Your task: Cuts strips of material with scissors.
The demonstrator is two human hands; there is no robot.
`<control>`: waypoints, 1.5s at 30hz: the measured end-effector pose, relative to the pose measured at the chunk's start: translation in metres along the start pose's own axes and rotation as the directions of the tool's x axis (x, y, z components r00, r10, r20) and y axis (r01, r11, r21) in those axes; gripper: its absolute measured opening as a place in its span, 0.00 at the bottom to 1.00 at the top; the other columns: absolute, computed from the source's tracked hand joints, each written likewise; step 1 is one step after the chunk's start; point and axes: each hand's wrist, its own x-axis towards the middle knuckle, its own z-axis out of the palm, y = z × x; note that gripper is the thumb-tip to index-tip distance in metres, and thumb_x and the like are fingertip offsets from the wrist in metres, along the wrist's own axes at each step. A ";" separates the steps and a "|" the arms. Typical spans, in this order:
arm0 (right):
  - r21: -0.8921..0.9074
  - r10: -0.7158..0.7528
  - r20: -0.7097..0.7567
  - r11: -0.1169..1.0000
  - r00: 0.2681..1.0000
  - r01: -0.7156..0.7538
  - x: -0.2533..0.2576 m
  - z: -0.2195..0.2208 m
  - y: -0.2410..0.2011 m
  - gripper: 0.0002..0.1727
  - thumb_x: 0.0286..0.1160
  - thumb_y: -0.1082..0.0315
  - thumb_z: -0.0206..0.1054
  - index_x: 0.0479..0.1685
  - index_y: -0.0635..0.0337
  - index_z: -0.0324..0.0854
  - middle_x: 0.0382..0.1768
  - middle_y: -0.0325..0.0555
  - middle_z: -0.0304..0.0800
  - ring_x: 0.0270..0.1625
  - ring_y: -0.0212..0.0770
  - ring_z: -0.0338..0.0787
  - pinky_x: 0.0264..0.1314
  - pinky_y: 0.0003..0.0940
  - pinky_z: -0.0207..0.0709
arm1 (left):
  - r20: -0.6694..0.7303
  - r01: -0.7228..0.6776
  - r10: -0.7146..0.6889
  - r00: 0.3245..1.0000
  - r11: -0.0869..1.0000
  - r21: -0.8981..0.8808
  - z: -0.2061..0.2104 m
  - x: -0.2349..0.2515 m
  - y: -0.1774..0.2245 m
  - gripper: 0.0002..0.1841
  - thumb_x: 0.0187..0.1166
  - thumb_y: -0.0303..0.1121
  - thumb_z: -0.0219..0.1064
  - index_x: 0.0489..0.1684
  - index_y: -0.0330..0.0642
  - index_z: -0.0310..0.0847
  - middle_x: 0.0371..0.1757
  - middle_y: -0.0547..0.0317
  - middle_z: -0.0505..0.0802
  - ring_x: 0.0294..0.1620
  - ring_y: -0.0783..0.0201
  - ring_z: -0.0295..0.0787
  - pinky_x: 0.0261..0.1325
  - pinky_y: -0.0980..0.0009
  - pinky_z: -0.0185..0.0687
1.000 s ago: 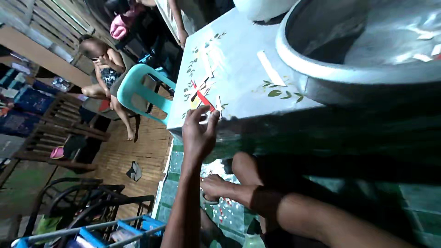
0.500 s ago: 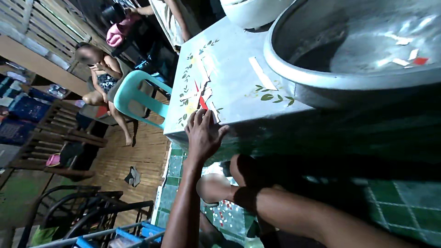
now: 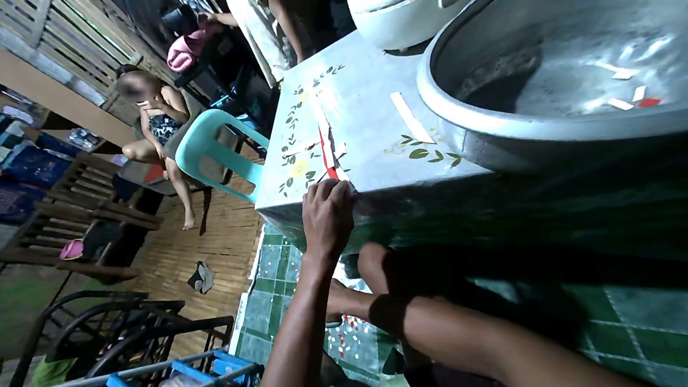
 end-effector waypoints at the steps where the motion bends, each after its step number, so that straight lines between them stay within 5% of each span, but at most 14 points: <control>1: 0.003 -0.005 -0.002 1.000 1.000 0.005 0.000 0.001 0.001 0.21 0.66 0.56 0.77 0.45 0.67 0.86 0.48 0.64 0.91 0.54 0.67 0.89 0.51 0.72 0.79 | -0.007 -0.011 0.011 1.000 1.000 0.002 0.000 0.000 0.000 0.12 0.81 0.43 0.69 0.56 0.53 0.92 0.59 0.61 0.92 0.63 0.58 0.85 0.63 0.57 0.82; 9: -0.020 -0.022 0.059 1.000 0.998 0.023 -0.007 -0.009 -0.002 0.23 0.74 0.56 0.70 0.53 0.71 0.85 0.58 0.69 0.88 0.61 0.69 0.88 0.57 0.73 0.75 | -0.086 0.003 -0.004 0.996 1.000 -0.021 -0.005 0.003 -0.001 0.09 0.82 0.33 0.67 0.51 0.46 0.93 0.50 0.58 0.94 0.55 0.61 0.91 0.58 0.63 0.88; 14: -0.027 -0.004 0.051 1.000 0.999 0.005 0.006 0.002 0.002 0.22 0.65 0.52 0.77 0.43 0.65 0.87 0.48 0.62 0.91 0.53 0.65 0.90 0.50 0.71 0.78 | -0.172 0.065 -0.062 0.983 0.998 0.015 -0.009 0.014 -0.016 0.09 0.83 0.30 0.66 0.52 0.41 0.91 0.48 0.52 0.94 0.44 0.58 0.93 0.49 0.61 0.91; 18: -0.026 -0.012 0.044 1.000 0.999 0.013 0.008 0.004 0.006 0.22 0.66 0.53 0.77 0.49 0.63 0.86 0.48 0.61 0.92 0.53 0.65 0.90 0.50 0.71 0.79 | -0.273 0.164 -0.170 0.947 0.985 -0.045 -0.017 0.023 -0.029 0.10 0.83 0.30 0.67 0.53 0.42 0.92 0.47 0.52 0.93 0.42 0.60 0.92 0.46 0.62 0.91; 22: -0.025 0.024 0.040 0.999 0.999 -0.023 0.008 0.002 0.006 0.28 0.66 0.52 0.77 0.61 0.62 0.82 0.48 0.62 0.91 0.54 0.65 0.90 0.51 0.70 0.79 | -0.371 0.266 -0.265 0.890 0.963 -0.050 -0.038 0.023 -0.044 0.11 0.83 0.31 0.68 0.57 0.43 0.91 0.50 0.51 0.94 0.45 0.58 0.94 0.50 0.59 0.91; 26: -0.002 0.038 0.017 0.999 0.999 -0.038 0.005 -0.006 0.005 0.26 0.67 0.55 0.75 0.59 0.63 0.83 0.48 0.62 0.91 0.53 0.65 0.91 0.51 0.70 0.80 | -0.457 0.374 -0.345 0.820 0.927 -0.028 -0.068 0.003 -0.081 0.11 0.83 0.32 0.68 0.58 0.45 0.91 0.51 0.53 0.95 0.50 0.60 0.93 0.56 0.59 0.89; 30: 0.057 0.041 -0.062 0.998 0.997 -0.037 -0.005 -0.014 0.007 0.29 0.71 0.49 0.72 0.64 0.61 0.82 0.54 0.63 0.90 0.60 0.65 0.89 0.61 0.70 0.78 | -0.555 0.538 -0.451 0.699 0.843 -0.007 -0.098 -0.057 -0.125 0.12 0.82 0.33 0.69 0.58 0.44 0.92 0.51 0.51 0.96 0.49 0.59 0.94 0.58 0.56 0.88; 33: 0.105 0.089 -0.108 0.991 0.990 -0.078 -0.012 -0.028 0.004 0.26 0.69 0.52 0.73 0.59 0.62 0.82 0.50 0.64 0.90 0.57 0.67 0.89 0.56 0.71 0.78 | -0.561 0.642 -0.548 0.620 0.765 -0.038 -0.109 -0.119 -0.147 0.12 0.84 0.33 0.67 0.55 0.39 0.92 0.45 0.50 0.96 0.42 0.62 0.94 0.51 0.60 0.90; 36: 0.204 0.161 -0.209 0.972 0.965 -0.118 -0.015 -0.037 0.005 0.31 0.69 0.48 0.71 0.72 0.50 0.78 0.50 0.59 0.92 0.56 0.64 0.91 0.57 0.69 0.79 | -0.478 0.717 -0.645 0.595 0.695 -0.046 -0.102 -0.181 -0.155 0.10 0.84 0.32 0.66 0.51 0.38 0.92 0.43 0.51 0.96 0.40 0.64 0.94 0.51 0.63 0.90; 39: 0.367 0.197 -0.309 0.927 0.930 -0.075 -0.016 -0.044 0.004 0.35 0.70 0.46 0.73 0.80 0.41 0.75 0.53 0.56 0.93 0.56 0.60 0.92 0.60 0.66 0.81 | -0.202 0.785 -0.768 0.608 0.619 0.010 -0.084 -0.235 -0.151 0.10 0.83 0.33 0.67 0.50 0.39 0.93 0.44 0.51 0.97 0.43 0.60 0.95 0.55 0.56 0.90; 42: 0.490 0.187 -0.376 0.871 0.908 0.024 -0.008 -0.038 0.009 0.36 0.67 0.51 0.81 0.78 0.44 0.77 0.44 0.55 0.93 0.45 0.55 0.92 0.54 0.62 0.84 | 0.188 0.818 -0.814 0.550 0.570 0.076 -0.061 -0.272 -0.137 0.11 0.82 0.34 0.68 0.52 0.41 0.92 0.46 0.54 0.97 0.47 0.60 0.95 0.61 0.54 0.88; 45: 0.582 0.139 -0.406 0.801 0.903 0.138 0.004 -0.026 0.016 0.39 0.56 0.55 0.88 0.75 0.48 0.80 0.30 0.49 0.88 0.30 0.46 0.85 0.41 0.53 0.84 | 0.423 0.848 -0.751 0.507 0.521 -0.091 -0.032 -0.301 -0.124 0.09 0.83 0.35 0.68 0.51 0.44 0.92 0.43 0.61 0.97 0.43 0.68 0.95 0.56 0.62 0.92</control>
